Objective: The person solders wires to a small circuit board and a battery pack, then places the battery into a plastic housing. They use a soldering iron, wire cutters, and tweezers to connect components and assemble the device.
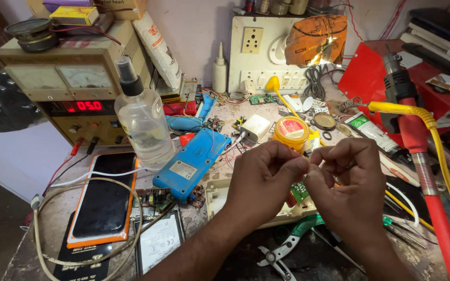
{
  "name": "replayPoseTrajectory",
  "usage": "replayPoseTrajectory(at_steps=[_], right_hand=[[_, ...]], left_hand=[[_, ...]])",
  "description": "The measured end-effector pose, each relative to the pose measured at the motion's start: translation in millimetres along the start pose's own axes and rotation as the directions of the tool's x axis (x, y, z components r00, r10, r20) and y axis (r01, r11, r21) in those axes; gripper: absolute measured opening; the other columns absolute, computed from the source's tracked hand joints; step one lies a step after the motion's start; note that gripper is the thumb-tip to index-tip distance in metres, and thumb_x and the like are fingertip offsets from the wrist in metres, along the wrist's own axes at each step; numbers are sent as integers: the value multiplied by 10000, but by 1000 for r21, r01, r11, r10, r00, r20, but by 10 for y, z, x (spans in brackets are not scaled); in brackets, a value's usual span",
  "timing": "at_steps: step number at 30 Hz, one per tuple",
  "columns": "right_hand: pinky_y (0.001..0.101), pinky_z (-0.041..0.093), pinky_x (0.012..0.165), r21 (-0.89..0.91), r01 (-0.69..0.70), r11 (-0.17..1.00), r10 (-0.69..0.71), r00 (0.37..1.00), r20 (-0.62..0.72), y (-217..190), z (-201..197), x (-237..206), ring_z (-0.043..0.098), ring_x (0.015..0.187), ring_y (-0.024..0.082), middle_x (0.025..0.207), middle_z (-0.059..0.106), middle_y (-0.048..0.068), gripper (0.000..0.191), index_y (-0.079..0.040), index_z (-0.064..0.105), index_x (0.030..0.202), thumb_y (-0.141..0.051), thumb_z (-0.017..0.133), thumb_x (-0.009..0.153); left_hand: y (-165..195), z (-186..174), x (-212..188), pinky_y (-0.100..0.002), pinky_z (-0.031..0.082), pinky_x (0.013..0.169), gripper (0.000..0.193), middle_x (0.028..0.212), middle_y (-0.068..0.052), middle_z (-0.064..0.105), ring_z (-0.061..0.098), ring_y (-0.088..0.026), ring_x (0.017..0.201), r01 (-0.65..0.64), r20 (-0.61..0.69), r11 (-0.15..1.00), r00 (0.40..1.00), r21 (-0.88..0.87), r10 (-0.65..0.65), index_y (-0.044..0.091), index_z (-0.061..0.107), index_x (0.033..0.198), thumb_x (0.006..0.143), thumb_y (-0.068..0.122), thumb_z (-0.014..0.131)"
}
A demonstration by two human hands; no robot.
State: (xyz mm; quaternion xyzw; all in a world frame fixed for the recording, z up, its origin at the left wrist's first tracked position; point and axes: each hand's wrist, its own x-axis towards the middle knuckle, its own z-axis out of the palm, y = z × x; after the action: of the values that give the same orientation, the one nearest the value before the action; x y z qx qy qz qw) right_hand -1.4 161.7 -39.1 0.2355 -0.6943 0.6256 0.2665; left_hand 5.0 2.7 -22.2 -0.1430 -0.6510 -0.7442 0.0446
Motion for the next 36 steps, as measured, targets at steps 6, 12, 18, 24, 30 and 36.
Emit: replayPoseTrajectory(at_steps=[6, 12, 18, 24, 30, 36], right_hand=[[174, 461, 674, -76, 61, 995, -60, 998, 8, -36, 40, -28, 595, 823, 37, 988, 645, 74, 396, -54, 412, 1137, 96, 676, 882], [196, 508, 733, -32, 34, 999, -33, 999, 19, -56, 28, -41, 650, 871, 65, 989, 652, 75, 377, -46, 421, 1140, 93, 667, 891], [240, 561, 839, 95, 45, 994, -50, 997, 54, 32, -6, -7, 645, 899, 96, 1008, 642, 91, 389, -29, 443, 1185, 126, 629, 881], [258, 578, 845, 224, 16, 974, -38, 995, 97, 98, -79, 53, 679, 981, 128, 1070, 672, 126, 385, -20, 457, 1217, 113, 659, 917], [309, 621, 882, 226, 27, 974, -44, 996, 73, 58, -123, 68, 715, 994, 167, 1125, 706, 168, 382, -14, 474, 1234, 97, 675, 928], [327, 626, 940, 167, 116, 979, -127, 990, 54, 11, -58, 51, 711, 1077, 180, 1141, 696, 162, 482, -27, 441, 1270, 97, 725, 901]], left_hand=[[-35, -25, 12, -283, 583, 483, 207, 878, -104, 742, 702, -117, 706, 10, 60, 998, 998, -68, -6, -35, 650, 1020, 956, 157, 692], [-37, -51, 4, -295, 587, 505, 208, 883, -110, 747, 719, -129, 747, 27, 84, 997, 996, -78, -20, -32, 650, 1006, 955, 165, 694], [-48, -89, 45, -282, 634, 725, 182, 906, -114, 757, 733, -141, 809, 27, 88, 994, 996, -102, -18, -38, 670, 994, 963, 137, 709], [-30, -159, 104, -306, 639, 810, 168, 927, -117, 757, 740, -153, 845, 24, 112, 972, 994, -232, 2, -44, 694, 1001, 977, 122, 693], [4, -214, 103, -332, 641, 862, 185, 939, -130, 755, 752, -176, 868, 25, 115, 961, 993, -275, 7, -55, 699, 995, 989, 129, 684], [0, -220, 116, -338, 644, 861, 180, 955, -129, 757, 747, -171, 874, 40, 116, 952, 993, -302, -5, -46, 697, 997, 988, 133, 682]])
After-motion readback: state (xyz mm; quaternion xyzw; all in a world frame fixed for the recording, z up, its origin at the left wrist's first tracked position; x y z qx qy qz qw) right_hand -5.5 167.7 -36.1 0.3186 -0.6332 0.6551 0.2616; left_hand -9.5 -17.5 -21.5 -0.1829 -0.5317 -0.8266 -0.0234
